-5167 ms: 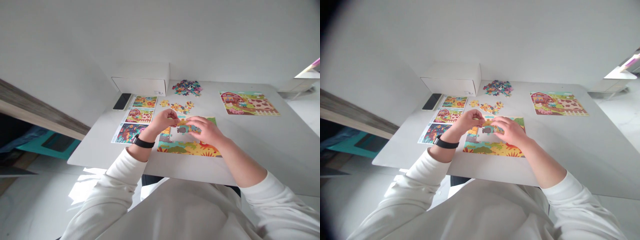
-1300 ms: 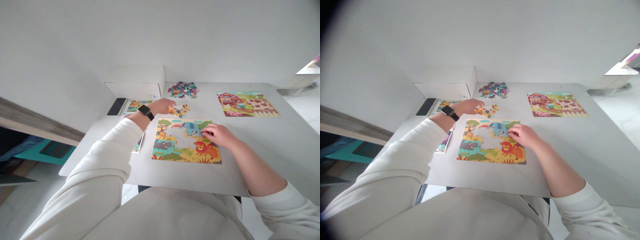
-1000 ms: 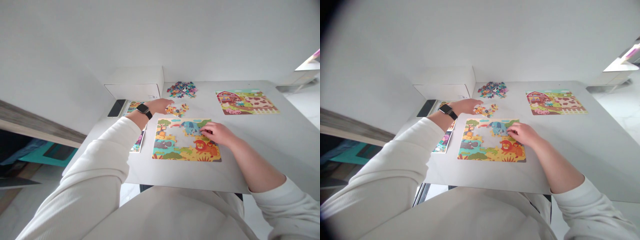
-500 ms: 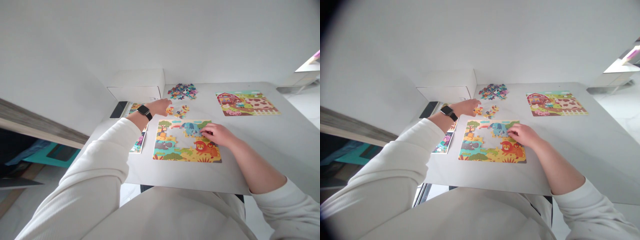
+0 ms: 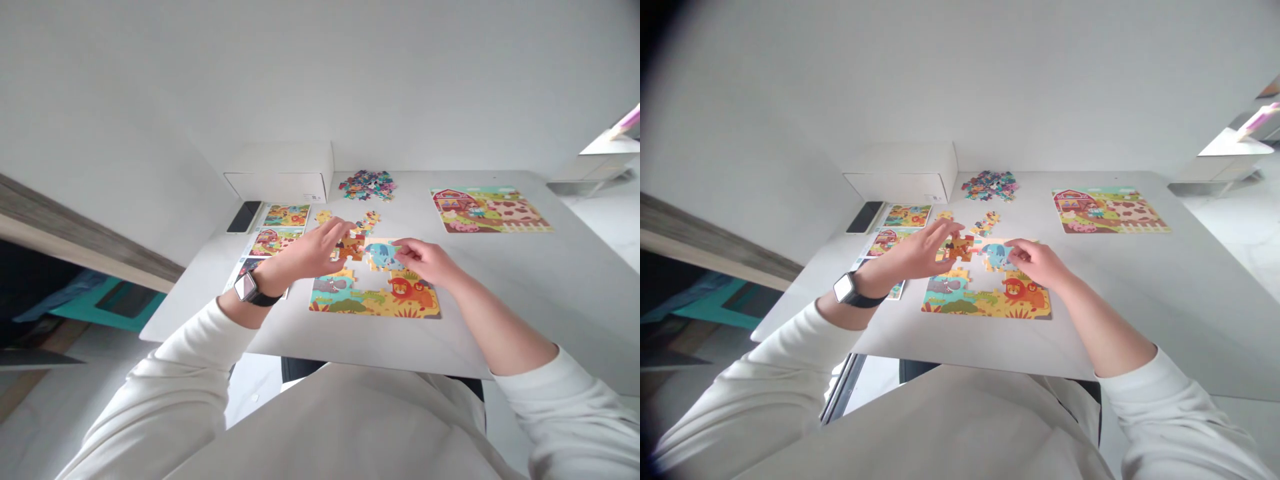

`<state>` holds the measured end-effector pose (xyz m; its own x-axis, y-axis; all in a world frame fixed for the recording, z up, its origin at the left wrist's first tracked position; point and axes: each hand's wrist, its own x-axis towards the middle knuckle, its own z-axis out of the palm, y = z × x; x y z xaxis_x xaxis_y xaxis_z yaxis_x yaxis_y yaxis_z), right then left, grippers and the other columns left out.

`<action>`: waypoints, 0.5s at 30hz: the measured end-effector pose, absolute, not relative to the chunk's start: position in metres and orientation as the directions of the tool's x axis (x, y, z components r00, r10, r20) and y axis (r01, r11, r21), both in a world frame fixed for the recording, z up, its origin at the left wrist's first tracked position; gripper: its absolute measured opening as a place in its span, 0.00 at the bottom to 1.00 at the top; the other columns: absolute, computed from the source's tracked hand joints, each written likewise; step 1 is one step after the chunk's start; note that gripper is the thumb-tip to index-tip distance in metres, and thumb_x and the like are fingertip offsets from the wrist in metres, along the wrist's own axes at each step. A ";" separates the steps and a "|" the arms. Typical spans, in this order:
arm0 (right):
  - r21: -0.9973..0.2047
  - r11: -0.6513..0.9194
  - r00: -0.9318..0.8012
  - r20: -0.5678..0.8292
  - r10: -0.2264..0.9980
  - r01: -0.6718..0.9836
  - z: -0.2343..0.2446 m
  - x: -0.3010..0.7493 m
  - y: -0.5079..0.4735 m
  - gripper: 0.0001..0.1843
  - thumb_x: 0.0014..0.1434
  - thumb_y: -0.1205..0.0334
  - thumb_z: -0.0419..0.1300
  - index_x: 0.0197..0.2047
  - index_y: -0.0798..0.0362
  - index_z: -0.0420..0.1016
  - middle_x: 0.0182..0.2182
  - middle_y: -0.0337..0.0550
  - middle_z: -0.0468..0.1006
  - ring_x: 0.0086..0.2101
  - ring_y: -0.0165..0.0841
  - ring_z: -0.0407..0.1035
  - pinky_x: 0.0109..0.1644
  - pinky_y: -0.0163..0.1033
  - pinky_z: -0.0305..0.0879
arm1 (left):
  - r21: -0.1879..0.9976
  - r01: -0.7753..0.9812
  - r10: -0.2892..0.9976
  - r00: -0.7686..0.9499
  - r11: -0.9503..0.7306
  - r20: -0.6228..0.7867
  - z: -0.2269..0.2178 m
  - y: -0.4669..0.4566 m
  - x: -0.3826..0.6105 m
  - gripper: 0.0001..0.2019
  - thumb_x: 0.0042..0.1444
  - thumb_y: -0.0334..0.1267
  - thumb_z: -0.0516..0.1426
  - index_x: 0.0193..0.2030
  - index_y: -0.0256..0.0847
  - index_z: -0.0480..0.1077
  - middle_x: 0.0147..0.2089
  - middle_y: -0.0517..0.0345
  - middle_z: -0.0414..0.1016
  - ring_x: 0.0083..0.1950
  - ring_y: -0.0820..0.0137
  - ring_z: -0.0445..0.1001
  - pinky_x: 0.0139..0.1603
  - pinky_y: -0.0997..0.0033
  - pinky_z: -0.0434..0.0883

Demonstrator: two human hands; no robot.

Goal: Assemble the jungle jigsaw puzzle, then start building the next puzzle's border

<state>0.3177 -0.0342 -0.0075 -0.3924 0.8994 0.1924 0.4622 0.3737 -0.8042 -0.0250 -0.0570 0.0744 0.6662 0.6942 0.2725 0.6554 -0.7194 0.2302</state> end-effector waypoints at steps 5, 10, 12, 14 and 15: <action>-0.960 0.202 -0.489 0.084 0.868 0.193 0.005 0.280 -0.049 0.27 0.69 0.38 0.66 0.61 0.46 0.77 0.45 0.48 0.88 0.41 0.40 0.82 0.45 0.46 0.80 | 0.317 0.620 0.696 0.639 -0.718 0.326 0.056 -0.088 -0.007 0.32 0.65 0.33 0.60 0.74 0.46 0.57 0.65 0.42 0.72 0.65 0.55 0.75 0.65 0.55 0.75; -0.981 0.115 -0.446 0.034 0.894 0.157 -0.005 0.263 -0.045 0.24 0.61 0.40 0.73 0.53 0.46 0.79 0.42 0.45 0.88 0.37 0.39 0.82 0.40 0.44 0.79 | 0.391 0.606 0.719 0.619 -0.693 0.315 0.041 -0.088 0.013 0.31 0.67 0.36 0.61 0.74 0.47 0.59 0.63 0.42 0.73 0.63 0.54 0.77 0.63 0.54 0.76; -0.978 0.113 -0.430 0.026 0.903 0.177 -0.011 0.265 -0.043 0.23 0.59 0.41 0.73 0.50 0.46 0.79 0.42 0.45 0.88 0.38 0.40 0.82 0.40 0.45 0.79 | 0.422 0.579 0.712 0.628 -0.698 0.315 0.037 -0.084 0.017 0.29 0.67 0.38 0.62 0.74 0.47 0.61 0.64 0.42 0.74 0.63 0.55 0.77 0.63 0.56 0.76; -0.971 0.108 -0.414 0.011 0.910 0.212 -0.014 0.270 -0.041 0.22 0.60 0.40 0.72 0.49 0.46 0.79 0.41 0.44 0.87 0.38 0.41 0.82 0.41 0.46 0.80 | 0.462 0.546 0.706 0.630 -0.699 0.323 0.031 -0.078 0.015 0.27 0.68 0.39 0.63 0.72 0.46 0.64 0.65 0.43 0.74 0.65 0.56 0.77 0.65 0.57 0.76; -0.967 0.106 -0.398 0.004 0.917 0.234 -0.014 0.274 -0.041 0.22 0.61 0.40 0.72 0.49 0.46 0.79 0.40 0.44 0.87 0.38 0.41 0.81 0.41 0.46 0.80 | 0.482 0.537 0.711 0.620 -0.693 0.331 0.029 -0.074 0.013 0.26 0.68 0.39 0.63 0.70 0.46 0.66 0.65 0.43 0.74 0.66 0.57 0.77 0.66 0.57 0.75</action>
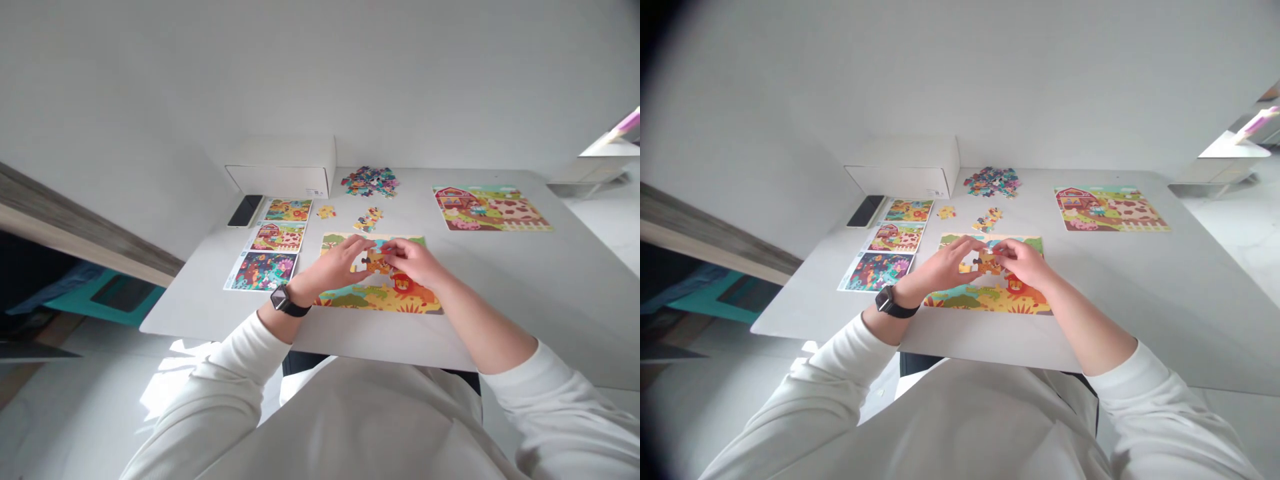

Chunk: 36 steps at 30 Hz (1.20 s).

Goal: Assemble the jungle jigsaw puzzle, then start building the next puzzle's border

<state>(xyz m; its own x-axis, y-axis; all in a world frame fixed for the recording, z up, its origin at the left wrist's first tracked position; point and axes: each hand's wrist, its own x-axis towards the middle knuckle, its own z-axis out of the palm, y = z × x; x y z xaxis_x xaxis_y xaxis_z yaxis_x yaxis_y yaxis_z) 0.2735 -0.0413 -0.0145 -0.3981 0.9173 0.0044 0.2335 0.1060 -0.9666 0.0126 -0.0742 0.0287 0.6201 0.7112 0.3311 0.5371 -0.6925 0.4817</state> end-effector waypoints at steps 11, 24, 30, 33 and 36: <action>-0.934 0.088 -0.250 -0.002 0.968 0.347 -0.011 0.287 -0.040 0.25 0.58 0.39 0.72 0.49 0.49 0.82 0.34 0.44 0.85 0.34 0.39 0.78 0.35 0.40 0.71 | 0.719 0.635 0.959 0.198 -0.283 0.203 0.019 -0.042 -0.029 0.11 0.70 0.42 0.57 0.47 0.41 0.79 0.35 0.57 0.84 0.35 0.69 0.78 0.38 0.72 0.70; -0.905 0.133 -0.237 0.036 0.971 0.405 -0.014 0.292 -0.041 0.19 0.62 0.46 0.69 0.51 0.48 0.82 0.34 0.42 0.85 0.32 0.36 0.75 0.34 0.39 0.70 | 0.737 0.635 0.972 0.128 -0.233 0.197 0.016 -0.040 -0.036 0.15 0.74 0.43 0.48 0.47 0.41 0.75 0.30 0.59 0.79 0.30 0.70 0.72 0.37 0.72 0.69; -0.920 0.084 -0.230 -0.007 0.973 0.382 -0.010 0.293 -0.041 0.17 0.62 0.49 0.69 0.51 0.47 0.82 0.33 0.40 0.83 0.29 0.33 0.74 0.33 0.38 0.70 | 0.748 0.627 0.975 0.099 -0.215 0.198 0.012 -0.034 -0.039 0.11 0.68 0.41 0.55 0.49 0.42 0.78 0.40 0.57 0.85 0.31 0.72 0.72 0.37 0.72 0.68; -0.942 0.066 -0.240 -0.016 0.971 0.330 -0.004 0.289 -0.038 0.16 0.61 0.52 0.71 0.51 0.48 0.81 0.36 0.42 0.84 0.32 0.34 0.76 0.36 0.40 0.74 | 0.719 0.657 0.972 0.111 -0.227 0.205 0.015 -0.034 -0.039 0.10 0.65 0.43 0.59 0.45 0.41 0.79 0.39 0.56 0.84 0.31 0.72 0.71 0.36 0.71 0.67; -0.946 0.094 -0.251 0.014 0.968 0.310 0.007 0.282 -0.032 0.15 0.60 0.54 0.72 0.49 0.48 0.82 0.44 0.46 0.85 0.32 0.34 0.77 0.38 0.42 0.78 | 0.704 0.671 0.971 0.127 -0.233 0.201 0.017 -0.035 -0.039 0.10 0.65 0.43 0.60 0.44 0.41 0.80 0.38 0.57 0.83 0.31 0.72 0.70 0.35 0.71 0.66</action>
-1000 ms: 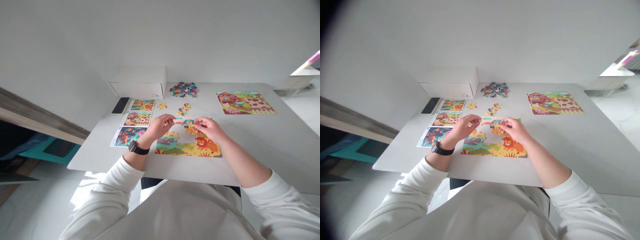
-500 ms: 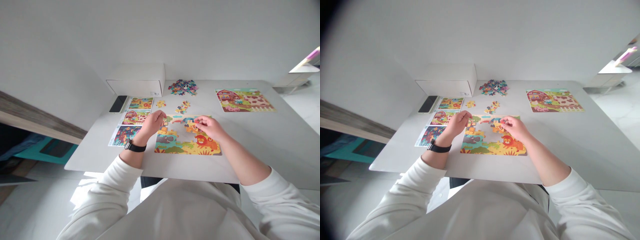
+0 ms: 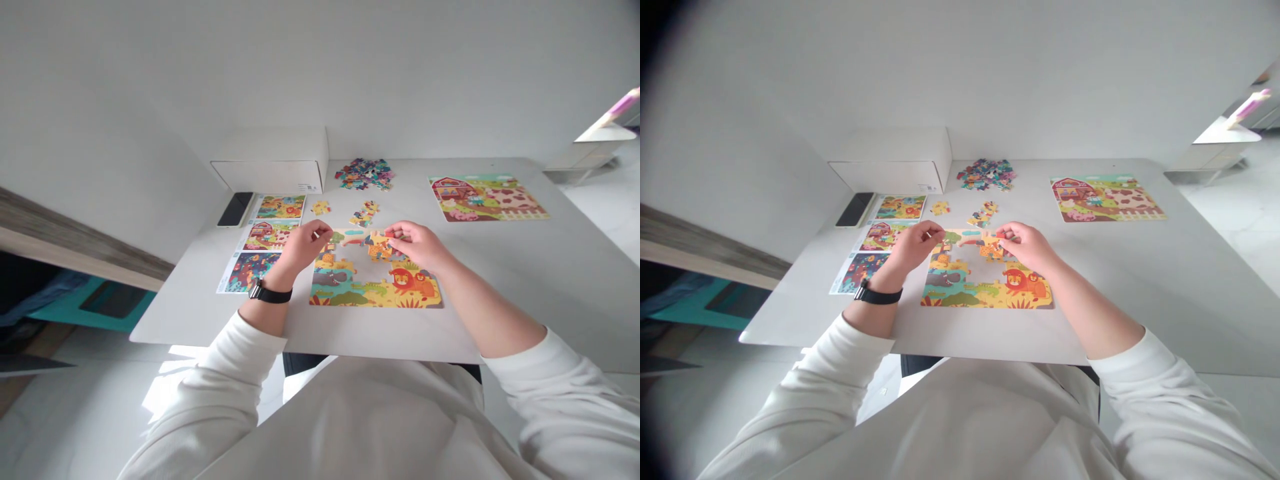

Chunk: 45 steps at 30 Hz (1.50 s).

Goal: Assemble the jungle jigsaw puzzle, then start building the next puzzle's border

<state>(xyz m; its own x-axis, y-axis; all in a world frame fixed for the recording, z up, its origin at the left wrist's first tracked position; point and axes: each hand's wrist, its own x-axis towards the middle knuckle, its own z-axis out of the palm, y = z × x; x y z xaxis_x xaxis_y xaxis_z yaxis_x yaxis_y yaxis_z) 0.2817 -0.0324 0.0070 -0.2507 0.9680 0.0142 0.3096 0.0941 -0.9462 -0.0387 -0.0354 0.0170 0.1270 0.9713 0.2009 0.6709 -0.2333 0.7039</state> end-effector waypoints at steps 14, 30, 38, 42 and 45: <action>-0.923 0.187 -0.369 0.053 0.928 0.337 0.013 0.216 -0.007 0.15 0.61 0.51 0.74 0.49 0.46 0.83 0.40 0.42 0.83 0.31 0.34 0.79 0.35 0.39 0.78 | 0.709 0.667 0.971 0.202 -0.230 0.125 0.025 -0.040 -0.037 0.20 0.69 0.51 0.56 0.31 0.40 0.76 0.26 0.61 0.72 0.29 0.72 0.65 0.32 0.70 0.59; -0.730 0.381 -0.427 0.135 0.894 0.568 -0.014 0.206 -0.013 0.13 0.61 0.64 0.72 0.50 0.47 0.87 0.39 0.42 0.88 0.37 0.37 0.80 0.47 0.43 0.76 | 0.506 0.836 0.970 0.243 -0.213 0.007 0.010 -0.035 -0.044 0.18 0.66 0.50 0.57 0.31 0.41 0.78 0.27 0.58 0.75 0.29 0.68 0.67 0.32 0.66 0.58; -0.640 0.393 -0.425 0.113 0.898 0.660 -0.017 0.203 -0.013 0.12 0.62 0.64 0.71 0.50 0.45 0.88 0.39 0.42 0.89 0.38 0.40 0.82 0.45 0.43 0.75 | 0.455 0.874 0.985 0.164 -0.170 0.052 0.014 -0.034 -0.056 0.15 0.66 0.50 0.60 0.38 0.43 0.82 0.37 0.51 0.84 0.36 0.62 0.75 0.35 0.65 0.61; -0.615 0.398 -0.426 0.110 0.898 0.681 -0.019 0.201 -0.011 0.13 0.63 0.63 0.70 0.51 0.44 0.89 0.42 0.43 0.90 0.40 0.42 0.83 0.46 0.45 0.76 | 0.439 0.886 0.987 0.163 -0.150 0.006 0.011 -0.034 -0.054 0.14 0.66 0.50 0.61 0.40 0.43 0.82 0.38 0.51 0.84 0.36 0.61 0.76 0.35 0.66 0.62; -0.572 0.433 -0.440 0.136 0.888 0.696 -0.018 0.199 -0.010 0.12 0.64 0.63 0.69 0.50 0.43 0.89 0.43 0.43 0.90 0.40 0.42 0.82 0.46 0.46 0.77 | 0.424 0.895 0.986 0.166 -0.142 -0.022 0.008 -0.033 -0.052 0.12 0.67 0.49 0.61 0.41 0.43 0.81 0.37 0.52 0.84 0.35 0.62 0.76 0.35 0.66 0.63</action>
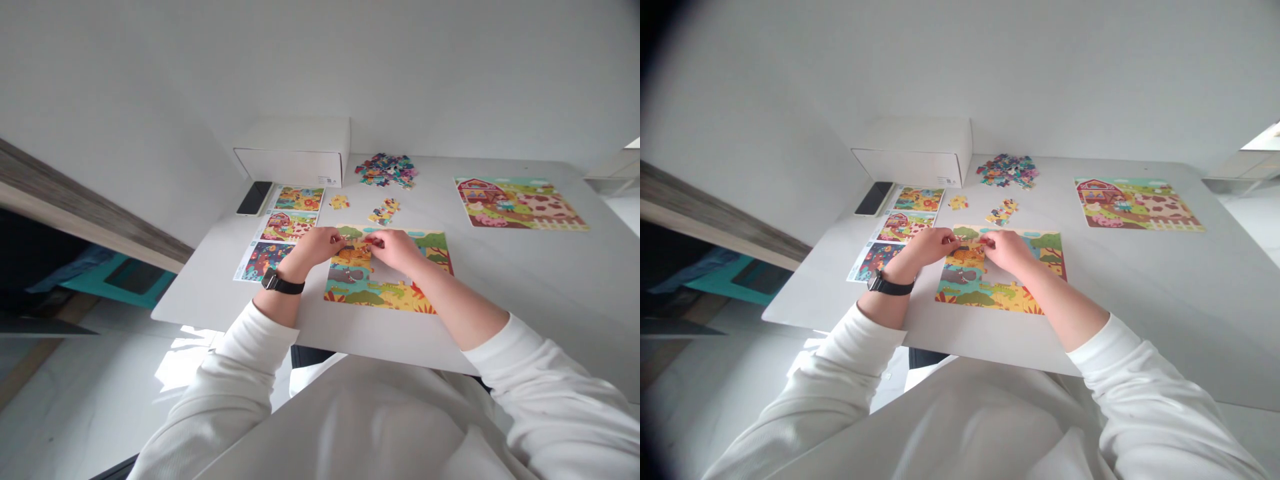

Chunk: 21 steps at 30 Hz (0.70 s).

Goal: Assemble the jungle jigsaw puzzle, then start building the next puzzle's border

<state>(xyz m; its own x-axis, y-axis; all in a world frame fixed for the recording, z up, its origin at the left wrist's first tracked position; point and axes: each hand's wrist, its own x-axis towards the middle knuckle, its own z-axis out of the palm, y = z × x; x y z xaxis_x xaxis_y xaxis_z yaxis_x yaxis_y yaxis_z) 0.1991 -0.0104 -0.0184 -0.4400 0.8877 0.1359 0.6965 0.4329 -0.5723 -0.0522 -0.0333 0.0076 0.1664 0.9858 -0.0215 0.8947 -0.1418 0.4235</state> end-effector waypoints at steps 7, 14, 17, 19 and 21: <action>-0.488 0.485 -0.475 0.154 0.866 0.726 -0.017 0.198 -0.010 0.12 0.67 0.63 0.67 0.51 0.46 0.89 0.45 0.48 0.87 0.44 0.43 0.80 0.50 0.47 0.75 | 0.428 0.891 0.983 0.180 -0.152 -0.025 0.003 -0.033 -0.047 0.11 0.65 0.49 0.63 0.40 0.43 0.79 0.36 0.53 0.83 0.34 0.64 0.75 0.34 0.67 0.62; -0.489 0.519 -0.490 0.198 0.849 0.701 -0.017 0.207 -0.015 0.13 0.66 0.61 0.69 0.54 0.45 0.88 0.47 0.47 0.84 0.43 0.40 0.78 0.49 0.45 0.73 | 0.447 0.885 0.986 0.160 -0.128 -0.036 -0.001 -0.034 -0.046 0.06 0.61 0.43 0.65 0.40 0.45 0.79 0.37 0.56 0.83 0.35 0.65 0.75 0.33 0.68 0.62; -0.484 0.560 -0.526 0.220 0.821 0.672 -0.017 0.210 -0.019 0.16 0.65 0.63 0.70 0.55 0.45 0.87 0.54 0.47 0.83 0.47 0.42 0.79 0.52 0.46 0.75 | 0.455 0.882 0.987 0.158 -0.122 -0.041 -0.002 -0.034 -0.045 0.06 0.62 0.42 0.65 0.41 0.44 0.79 0.38 0.55 0.83 0.35 0.64 0.76 0.35 0.68 0.63; -0.468 0.594 -0.557 0.235 0.797 0.654 -0.017 0.210 -0.020 0.14 0.64 0.64 0.70 0.53 0.45 0.87 0.56 0.47 0.83 0.51 0.43 0.79 0.56 0.47 0.75 | 0.454 0.884 0.988 0.151 -0.115 -0.044 -0.002 -0.035 -0.045 0.06 0.62 0.42 0.65 0.42 0.45 0.80 0.38 0.55 0.83 0.36 0.63 0.77 0.36 0.67 0.65; -0.451 0.617 -0.583 0.232 0.779 0.645 -0.018 0.209 -0.020 0.11 0.64 0.65 0.69 0.49 0.46 0.88 0.56 0.46 0.84 0.53 0.44 0.79 0.59 0.48 0.74 | 0.451 0.886 0.988 0.146 -0.111 -0.043 -0.003 -0.035 -0.044 0.06 0.62 0.42 0.65 0.42 0.45 0.80 0.39 0.55 0.83 0.37 0.62 0.77 0.37 0.67 0.66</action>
